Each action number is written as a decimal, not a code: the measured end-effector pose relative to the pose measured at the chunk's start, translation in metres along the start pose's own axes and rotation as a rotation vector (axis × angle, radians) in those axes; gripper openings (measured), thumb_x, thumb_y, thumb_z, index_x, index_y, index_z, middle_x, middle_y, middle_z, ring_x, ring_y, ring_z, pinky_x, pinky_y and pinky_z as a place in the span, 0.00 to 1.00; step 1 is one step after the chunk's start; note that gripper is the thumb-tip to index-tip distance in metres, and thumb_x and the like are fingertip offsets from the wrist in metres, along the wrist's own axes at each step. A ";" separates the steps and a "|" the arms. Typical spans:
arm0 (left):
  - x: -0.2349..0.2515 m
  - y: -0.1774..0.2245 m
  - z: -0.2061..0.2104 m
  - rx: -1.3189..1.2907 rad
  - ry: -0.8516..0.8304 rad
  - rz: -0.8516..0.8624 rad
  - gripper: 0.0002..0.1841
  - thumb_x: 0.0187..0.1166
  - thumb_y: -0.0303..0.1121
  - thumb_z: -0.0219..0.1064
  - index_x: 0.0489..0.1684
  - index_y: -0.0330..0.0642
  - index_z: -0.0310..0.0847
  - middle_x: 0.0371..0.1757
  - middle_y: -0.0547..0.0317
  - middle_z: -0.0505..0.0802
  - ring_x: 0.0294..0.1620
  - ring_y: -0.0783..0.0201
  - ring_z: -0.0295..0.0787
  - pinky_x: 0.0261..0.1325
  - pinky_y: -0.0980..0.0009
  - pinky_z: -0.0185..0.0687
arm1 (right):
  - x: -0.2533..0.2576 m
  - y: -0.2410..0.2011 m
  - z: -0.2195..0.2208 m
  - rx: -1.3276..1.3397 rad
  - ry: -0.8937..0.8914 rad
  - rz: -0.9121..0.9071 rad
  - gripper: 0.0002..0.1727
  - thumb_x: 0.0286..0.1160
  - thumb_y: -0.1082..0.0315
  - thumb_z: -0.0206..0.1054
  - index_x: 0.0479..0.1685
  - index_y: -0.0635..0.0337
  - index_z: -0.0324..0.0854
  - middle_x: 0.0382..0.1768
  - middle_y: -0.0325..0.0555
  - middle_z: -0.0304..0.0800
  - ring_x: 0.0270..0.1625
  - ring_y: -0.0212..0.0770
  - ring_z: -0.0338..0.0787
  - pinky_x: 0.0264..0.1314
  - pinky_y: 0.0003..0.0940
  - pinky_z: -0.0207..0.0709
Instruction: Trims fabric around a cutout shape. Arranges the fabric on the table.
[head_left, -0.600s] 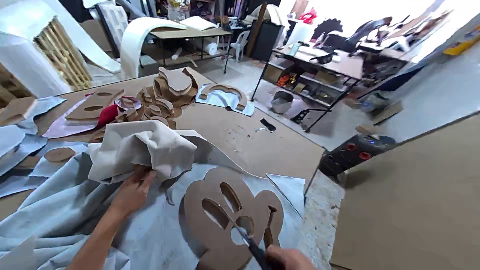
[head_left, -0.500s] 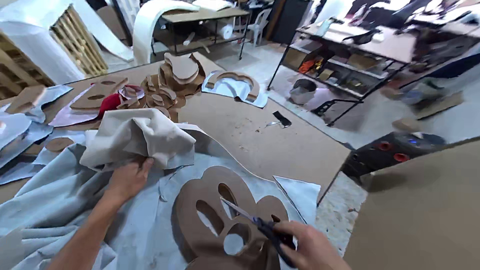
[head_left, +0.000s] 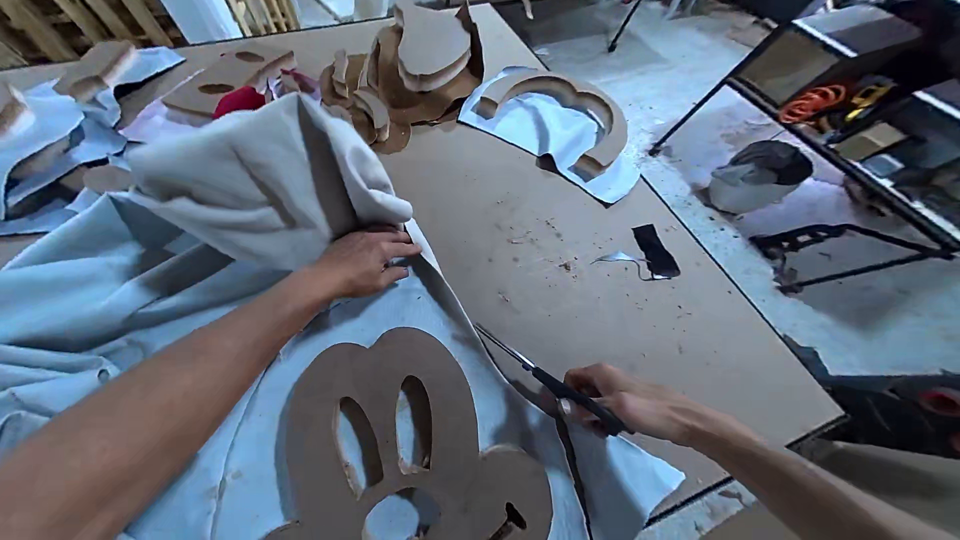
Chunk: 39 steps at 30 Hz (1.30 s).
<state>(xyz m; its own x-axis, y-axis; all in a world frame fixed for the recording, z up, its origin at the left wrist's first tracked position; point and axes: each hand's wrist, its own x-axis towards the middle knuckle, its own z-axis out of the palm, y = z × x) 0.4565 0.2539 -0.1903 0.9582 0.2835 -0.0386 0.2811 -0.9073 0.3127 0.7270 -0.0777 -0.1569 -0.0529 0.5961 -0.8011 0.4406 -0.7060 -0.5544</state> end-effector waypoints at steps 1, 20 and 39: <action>0.005 -0.001 0.003 0.045 0.008 0.024 0.23 0.85 0.45 0.63 0.77 0.52 0.82 0.78 0.51 0.85 0.82 0.49 0.77 0.82 0.45 0.70 | 0.003 -0.001 -0.004 -0.008 -0.020 -0.002 0.25 0.71 0.39 0.69 0.41 0.53 0.80 0.25 0.33 0.82 0.25 0.29 0.82 0.29 0.25 0.75; 0.079 0.009 -0.017 0.160 -0.105 0.130 0.18 0.83 0.53 0.64 0.47 0.53 0.93 0.44 0.56 0.94 0.56 0.51 0.88 0.59 0.47 0.79 | 0.079 -0.067 -0.077 -0.250 -0.165 -0.141 0.25 0.68 0.37 0.69 0.31 0.51 0.86 0.20 0.39 0.85 0.21 0.32 0.84 0.24 0.25 0.75; 0.076 0.009 -0.011 0.143 -0.029 0.157 0.18 0.84 0.51 0.64 0.41 0.48 0.92 0.40 0.55 0.93 0.52 0.52 0.88 0.55 0.51 0.77 | 0.105 -0.073 -0.099 -0.261 -0.327 -0.129 0.32 0.55 0.30 0.74 0.35 0.51 0.86 0.20 0.37 0.84 0.20 0.29 0.84 0.23 0.22 0.75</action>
<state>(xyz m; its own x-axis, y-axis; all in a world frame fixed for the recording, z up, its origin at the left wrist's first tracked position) 0.5313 0.2710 -0.1796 0.9913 0.1284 -0.0276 0.1313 -0.9749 0.1796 0.7775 0.0741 -0.1780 -0.3843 0.4910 -0.7818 0.6212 -0.4888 -0.6124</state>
